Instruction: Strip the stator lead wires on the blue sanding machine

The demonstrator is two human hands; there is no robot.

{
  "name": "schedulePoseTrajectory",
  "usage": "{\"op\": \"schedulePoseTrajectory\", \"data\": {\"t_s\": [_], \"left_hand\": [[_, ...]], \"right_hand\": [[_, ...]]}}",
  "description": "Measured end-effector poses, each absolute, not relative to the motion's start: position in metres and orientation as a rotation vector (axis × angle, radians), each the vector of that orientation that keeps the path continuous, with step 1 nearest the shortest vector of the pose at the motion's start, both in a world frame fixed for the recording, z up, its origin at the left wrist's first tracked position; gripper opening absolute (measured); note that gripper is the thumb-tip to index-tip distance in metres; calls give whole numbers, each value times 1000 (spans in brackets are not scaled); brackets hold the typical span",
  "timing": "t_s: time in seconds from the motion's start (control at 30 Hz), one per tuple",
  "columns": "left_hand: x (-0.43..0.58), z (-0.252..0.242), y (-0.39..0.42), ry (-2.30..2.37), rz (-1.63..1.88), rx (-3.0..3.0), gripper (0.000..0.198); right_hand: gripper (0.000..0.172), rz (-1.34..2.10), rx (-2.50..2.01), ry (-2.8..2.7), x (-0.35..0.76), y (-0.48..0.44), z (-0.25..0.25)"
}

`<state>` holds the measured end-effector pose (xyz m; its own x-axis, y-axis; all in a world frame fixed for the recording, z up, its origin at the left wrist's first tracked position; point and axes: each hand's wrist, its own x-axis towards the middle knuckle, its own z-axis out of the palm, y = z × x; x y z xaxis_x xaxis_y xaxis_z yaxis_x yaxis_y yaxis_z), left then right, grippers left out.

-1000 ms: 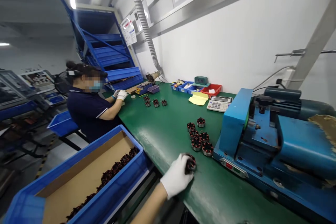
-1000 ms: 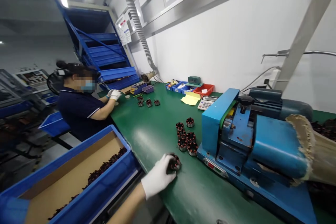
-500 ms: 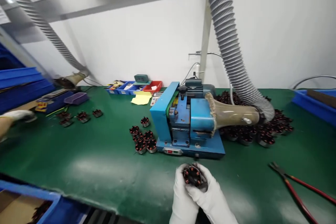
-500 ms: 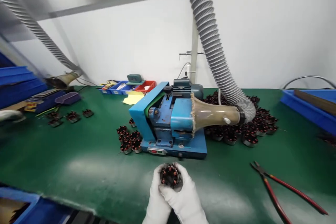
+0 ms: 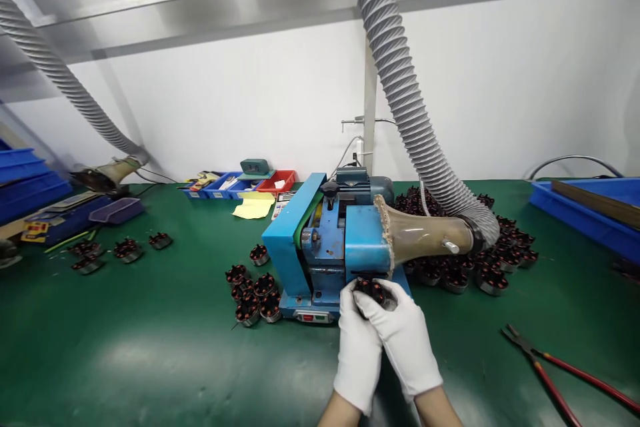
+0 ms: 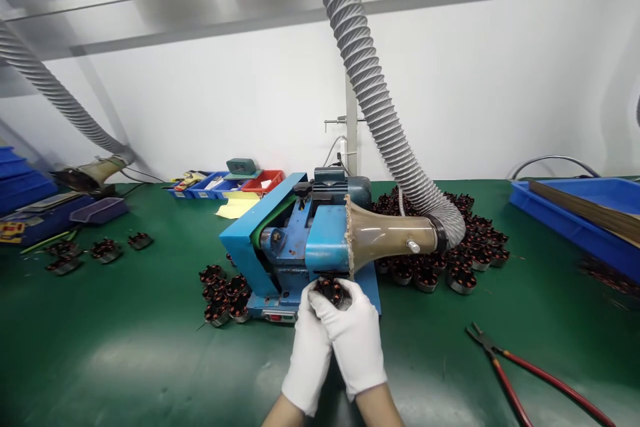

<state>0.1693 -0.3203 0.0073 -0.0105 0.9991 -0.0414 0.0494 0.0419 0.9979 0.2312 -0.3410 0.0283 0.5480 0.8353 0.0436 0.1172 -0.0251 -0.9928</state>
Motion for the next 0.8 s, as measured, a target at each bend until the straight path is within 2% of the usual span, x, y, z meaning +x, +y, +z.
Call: {"op": "schedulePoseTrajectory", "data": {"t_s": [0.43,0.6,0.67,0.8], "left_hand": [[176,34,-319,1359,1027,1337,23],[172,23,-330,1354,1014,1363,25],[164,11,-340,1338,1073,1447,27],[137,-7,-354,1135,1300,1849,40]], "right_hand": [[33,786,-1430,-810,243,-332,36],[33,808,-1392,-802,238,-345,28],[36,857,-1367,-752,235,-360,20],[59,1039,-1159,-736,233,-394,9]]}}
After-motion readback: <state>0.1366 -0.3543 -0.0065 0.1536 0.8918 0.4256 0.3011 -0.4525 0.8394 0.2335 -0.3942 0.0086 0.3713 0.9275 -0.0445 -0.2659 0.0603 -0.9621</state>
